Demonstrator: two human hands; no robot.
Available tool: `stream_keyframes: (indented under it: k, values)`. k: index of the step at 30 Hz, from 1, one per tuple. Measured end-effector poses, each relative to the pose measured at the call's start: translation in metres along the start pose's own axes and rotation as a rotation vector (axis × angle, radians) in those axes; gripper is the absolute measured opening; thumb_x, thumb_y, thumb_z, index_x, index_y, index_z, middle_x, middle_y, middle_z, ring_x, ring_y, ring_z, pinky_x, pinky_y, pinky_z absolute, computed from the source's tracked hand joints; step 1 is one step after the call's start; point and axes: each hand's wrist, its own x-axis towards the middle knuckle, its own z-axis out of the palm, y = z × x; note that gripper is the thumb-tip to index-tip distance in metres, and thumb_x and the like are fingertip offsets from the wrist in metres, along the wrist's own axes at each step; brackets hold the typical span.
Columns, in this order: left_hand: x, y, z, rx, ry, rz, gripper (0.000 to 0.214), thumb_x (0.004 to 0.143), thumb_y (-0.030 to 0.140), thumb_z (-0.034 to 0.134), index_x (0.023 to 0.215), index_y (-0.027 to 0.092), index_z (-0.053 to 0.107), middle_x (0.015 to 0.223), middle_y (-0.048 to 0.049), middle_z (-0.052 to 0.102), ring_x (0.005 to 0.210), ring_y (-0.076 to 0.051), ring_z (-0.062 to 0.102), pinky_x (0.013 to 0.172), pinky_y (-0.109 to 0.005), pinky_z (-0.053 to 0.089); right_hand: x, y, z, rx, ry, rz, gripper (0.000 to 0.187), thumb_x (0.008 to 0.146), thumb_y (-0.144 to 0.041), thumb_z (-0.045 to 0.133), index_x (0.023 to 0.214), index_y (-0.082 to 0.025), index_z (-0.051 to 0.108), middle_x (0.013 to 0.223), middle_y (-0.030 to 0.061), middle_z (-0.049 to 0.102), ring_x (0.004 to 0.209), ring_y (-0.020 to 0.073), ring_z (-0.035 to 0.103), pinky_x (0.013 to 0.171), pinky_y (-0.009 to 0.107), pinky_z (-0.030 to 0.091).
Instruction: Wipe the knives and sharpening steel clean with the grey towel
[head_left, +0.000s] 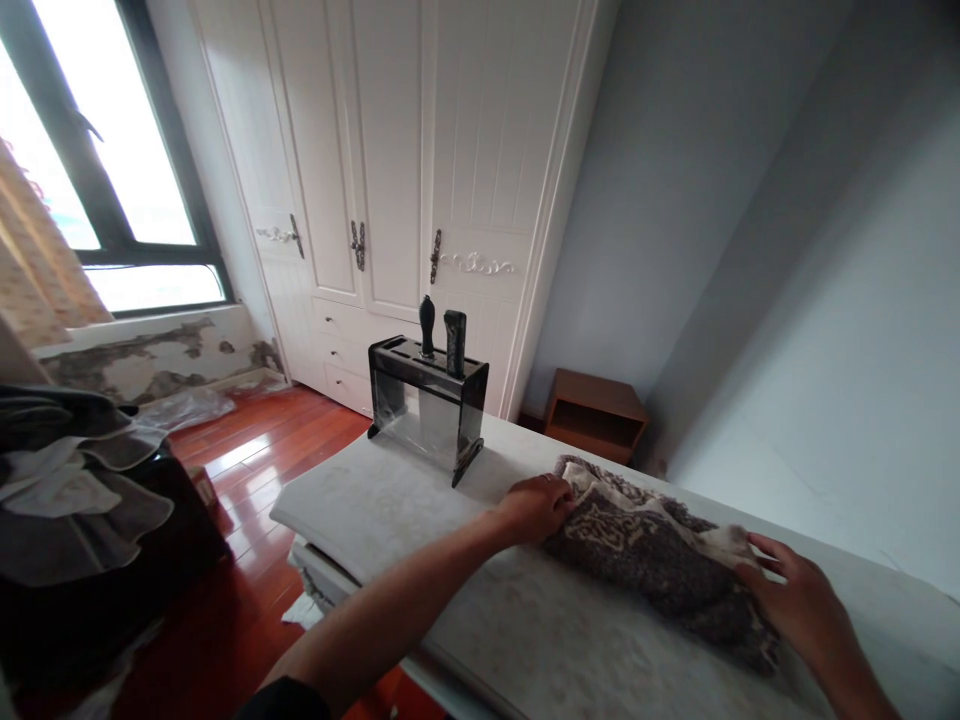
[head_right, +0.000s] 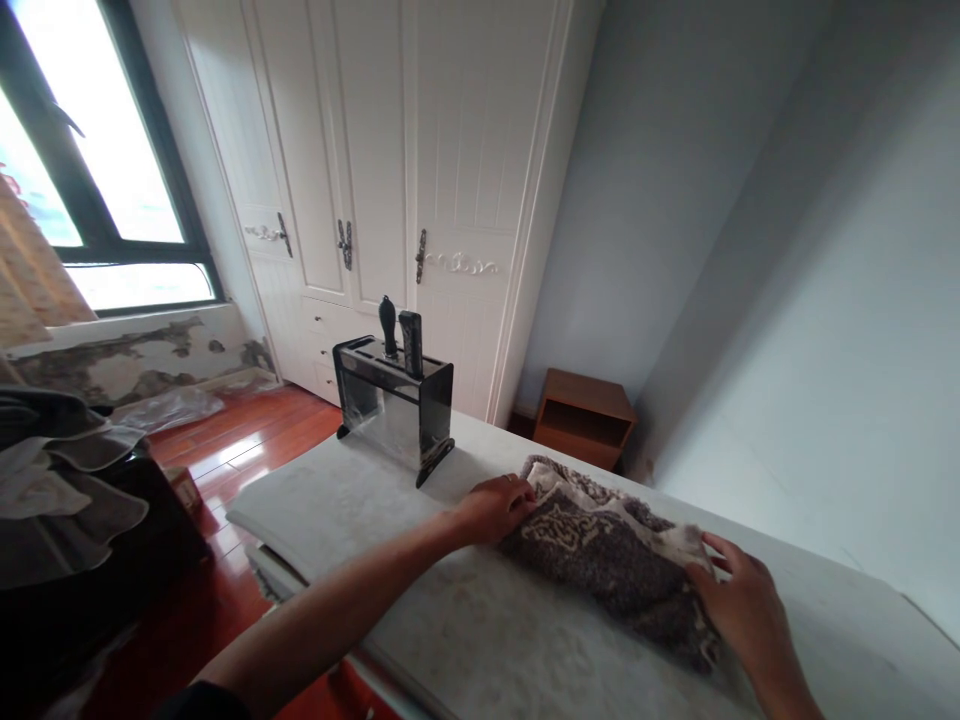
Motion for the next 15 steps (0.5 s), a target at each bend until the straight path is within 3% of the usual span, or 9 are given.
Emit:
stream_keyframes:
  k: [3,7,11,15]
  values:
    - [-0.001,0.0,-0.001,0.003,-0.007,0.005,0.025,0.094,0.038,0.049,0.102,0.021,0.065,0.103,-0.0067,0.069,0.095,-0.021,0.063,0.082,-0.029,0.047,-0.001,-0.004,0.0,0.048,-0.075,0.102,0.065,0.057,-0.062,0.055,0.103,-0.017,0.06,0.114,0.0243,0.067,0.099,0.0423,0.067,0.086,0.052,0.051]
    - [-0.005,0.004,-0.005,0.04,-0.02,-0.015,0.048,0.087,0.061,0.051,0.11,0.021,0.063,0.107,-0.0087,0.067,0.095,-0.023,0.064,0.084,-0.031,0.048,-0.002,-0.011,-0.003,0.037,-0.136,0.198,0.079,0.051,-0.072,0.055,0.106,-0.015,0.057,0.118,0.0281,0.065,0.106,0.0452,0.064,0.09,0.053,0.05]
    - [-0.007,0.006,-0.004,0.078,-0.031,-0.025,0.063,0.077,0.072,0.056,0.113,0.02,0.06,0.112,-0.0103,0.066,0.1,-0.027,0.064,0.087,-0.035,0.049,0.0,-0.001,0.0,-0.01,-0.134,0.156,0.075,0.051,-0.069,0.051,0.103,-0.015,0.058,0.11,0.0255,0.069,0.099,0.0439,0.067,0.087,0.051,0.051]
    - [-0.005,0.004,0.0,0.055,-0.05,-0.026,0.053,0.081,0.064,0.057,0.112,0.021,0.061,0.113,-0.0102,0.066,0.102,-0.026,0.064,0.088,-0.035,0.049,0.005,0.02,0.005,-0.061,-0.107,0.053,0.065,0.055,-0.059,0.049,0.104,-0.019,0.06,0.098,0.0177,0.074,0.091,0.0397,0.07,0.079,0.047,0.054]
